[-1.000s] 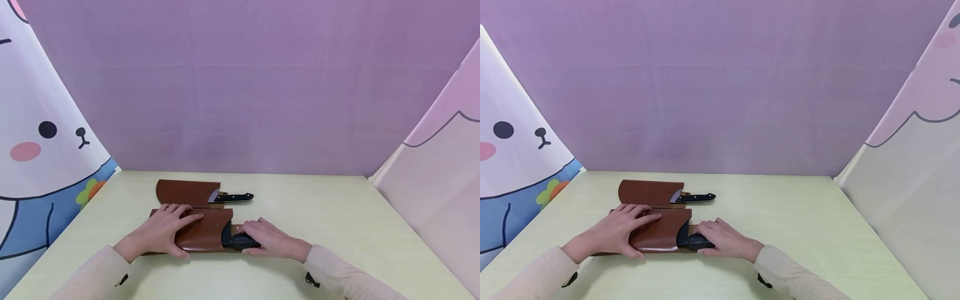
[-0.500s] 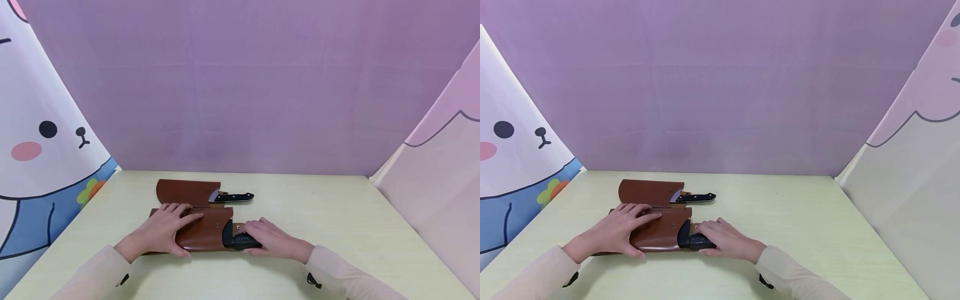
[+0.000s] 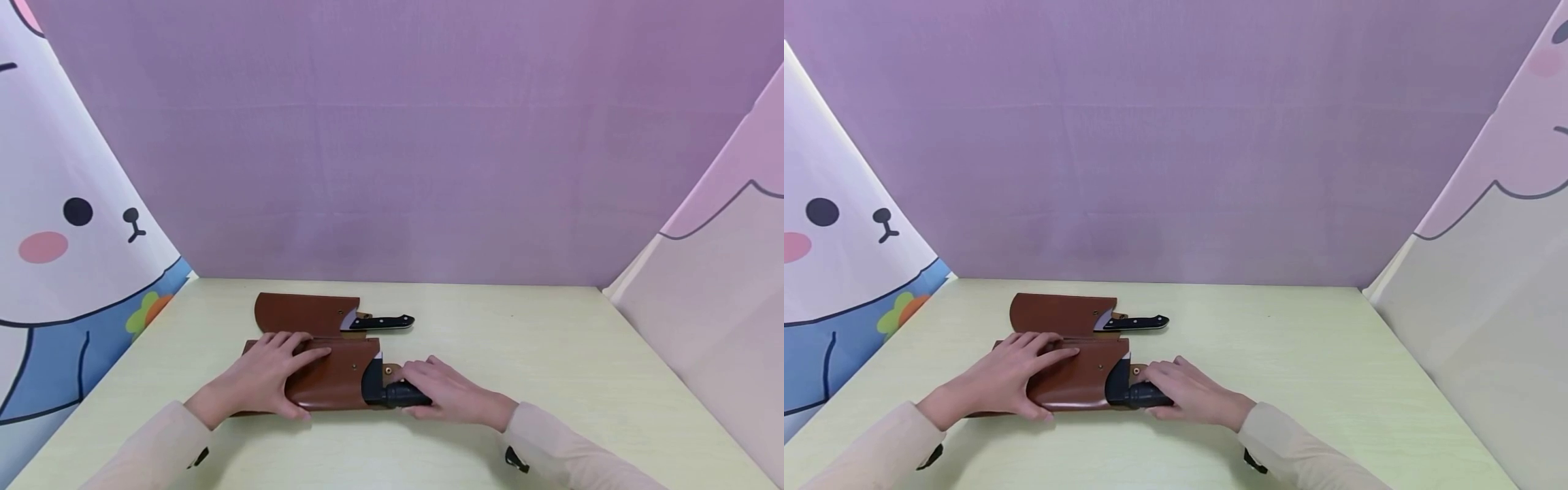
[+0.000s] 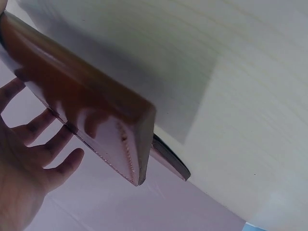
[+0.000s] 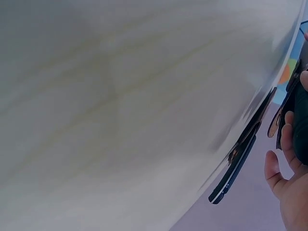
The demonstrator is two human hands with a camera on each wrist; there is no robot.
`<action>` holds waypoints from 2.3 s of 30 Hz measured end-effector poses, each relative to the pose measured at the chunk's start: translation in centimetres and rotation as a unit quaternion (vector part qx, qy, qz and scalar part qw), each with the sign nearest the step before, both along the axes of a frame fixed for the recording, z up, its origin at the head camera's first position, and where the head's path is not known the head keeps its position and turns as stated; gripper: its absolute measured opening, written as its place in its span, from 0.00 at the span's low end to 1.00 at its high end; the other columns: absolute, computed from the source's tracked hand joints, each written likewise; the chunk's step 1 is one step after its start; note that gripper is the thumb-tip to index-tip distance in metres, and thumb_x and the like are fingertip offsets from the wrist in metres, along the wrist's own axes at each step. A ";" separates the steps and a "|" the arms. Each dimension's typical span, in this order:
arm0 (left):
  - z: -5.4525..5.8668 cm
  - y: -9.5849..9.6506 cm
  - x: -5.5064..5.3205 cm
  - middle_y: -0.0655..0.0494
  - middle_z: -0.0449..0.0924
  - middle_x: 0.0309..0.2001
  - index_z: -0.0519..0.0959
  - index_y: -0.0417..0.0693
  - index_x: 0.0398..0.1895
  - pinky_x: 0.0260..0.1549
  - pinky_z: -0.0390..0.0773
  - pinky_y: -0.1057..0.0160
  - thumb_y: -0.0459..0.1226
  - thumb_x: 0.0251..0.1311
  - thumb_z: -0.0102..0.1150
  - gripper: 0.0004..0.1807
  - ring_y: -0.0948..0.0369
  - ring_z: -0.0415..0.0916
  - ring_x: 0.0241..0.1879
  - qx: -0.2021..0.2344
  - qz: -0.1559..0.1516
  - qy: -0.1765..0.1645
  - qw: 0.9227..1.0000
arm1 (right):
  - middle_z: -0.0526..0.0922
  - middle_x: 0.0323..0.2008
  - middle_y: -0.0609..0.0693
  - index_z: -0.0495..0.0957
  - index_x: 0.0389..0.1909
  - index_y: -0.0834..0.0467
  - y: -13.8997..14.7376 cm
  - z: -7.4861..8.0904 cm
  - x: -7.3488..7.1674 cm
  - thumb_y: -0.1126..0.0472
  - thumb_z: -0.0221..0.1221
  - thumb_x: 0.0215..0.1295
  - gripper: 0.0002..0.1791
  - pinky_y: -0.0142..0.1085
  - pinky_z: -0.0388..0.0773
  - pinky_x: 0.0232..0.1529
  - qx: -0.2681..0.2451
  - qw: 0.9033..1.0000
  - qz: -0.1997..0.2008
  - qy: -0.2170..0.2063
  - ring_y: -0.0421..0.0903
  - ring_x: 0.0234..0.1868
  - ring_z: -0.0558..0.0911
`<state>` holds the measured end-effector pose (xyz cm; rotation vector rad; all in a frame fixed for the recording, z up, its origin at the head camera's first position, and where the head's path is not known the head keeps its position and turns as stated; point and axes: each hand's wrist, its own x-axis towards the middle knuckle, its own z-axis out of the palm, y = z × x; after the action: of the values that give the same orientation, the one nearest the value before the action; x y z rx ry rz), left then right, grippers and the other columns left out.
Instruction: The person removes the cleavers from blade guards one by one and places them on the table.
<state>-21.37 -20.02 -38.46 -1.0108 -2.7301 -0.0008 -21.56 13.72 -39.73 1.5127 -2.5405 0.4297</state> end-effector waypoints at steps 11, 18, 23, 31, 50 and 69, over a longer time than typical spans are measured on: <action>-0.1 0.0 -0.1 0.49 0.66 0.58 0.64 0.65 0.64 0.50 0.65 0.44 0.77 0.29 0.51 0.54 0.51 0.65 0.54 0.002 -0.001 0.008 1.000 | 0.78 0.40 0.40 0.68 0.48 0.49 0.3 0.0 -0.1 0.50 0.62 0.55 0.21 0.26 0.63 0.38 -0.005 1.000 0.005 0.010 0.33 0.37 0.72; -0.2 -0.3 -0.1 0.49 0.66 0.58 0.65 0.64 0.64 0.50 0.65 0.44 0.77 0.29 0.52 0.54 0.51 0.65 0.54 0.008 -0.002 0.011 1.000 | 0.77 0.44 0.39 0.69 0.52 0.50 0.5 0.0 0.0 0.51 0.62 0.56 0.24 0.29 0.66 0.42 -0.005 1.000 0.004 -0.001 0.33 0.40 0.73; -0.3 -0.6 -0.2 0.49 0.66 0.58 0.65 0.64 0.64 0.50 0.65 0.44 0.77 0.29 0.52 0.53 0.51 0.65 0.54 0.009 -0.004 0.011 1.000 | 0.77 0.44 0.41 0.69 0.52 0.52 0.7 -0.1 0.0 0.51 0.62 0.55 0.24 0.30 0.67 0.43 -0.002 1.000 0.002 0.006 0.34 0.41 0.73; -0.5 -0.9 -0.2 0.49 0.65 0.59 0.65 0.64 0.64 0.50 0.65 0.44 0.77 0.29 0.52 0.54 0.51 0.65 0.54 0.010 -0.003 0.011 1.000 | 0.77 0.41 0.39 0.68 0.49 0.50 1.0 -0.3 0.0 0.51 0.62 0.55 0.22 0.28 0.66 0.41 -0.007 1.000 0.007 0.022 0.33 0.38 0.72; -0.8 -1.4 -0.4 0.49 0.65 0.59 0.65 0.64 0.64 0.50 0.65 0.42 0.77 0.30 0.52 0.53 0.51 0.64 0.55 0.017 -0.007 0.016 1.000 | 0.76 0.40 0.39 0.69 0.49 0.51 1.8 -0.6 -0.1 0.50 0.61 0.55 0.21 0.28 0.65 0.40 -0.011 0.999 0.010 0.037 0.32 0.37 0.72; -1.1 -2.0 -0.5 0.51 0.65 0.60 0.64 0.67 0.64 0.49 0.66 0.43 0.78 0.28 0.51 0.54 0.52 0.64 0.56 0.020 0.002 0.014 1.000 | 0.76 0.40 0.38 0.69 0.48 0.51 3.0 -0.7 -0.1 0.52 0.61 0.56 0.21 0.28 0.65 0.40 -0.021 0.999 0.015 0.045 0.32 0.36 0.72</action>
<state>-21.82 -22.01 -39.57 -0.9880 -2.6946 -0.0399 -21.62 16.68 -40.39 1.5222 -2.4278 0.4079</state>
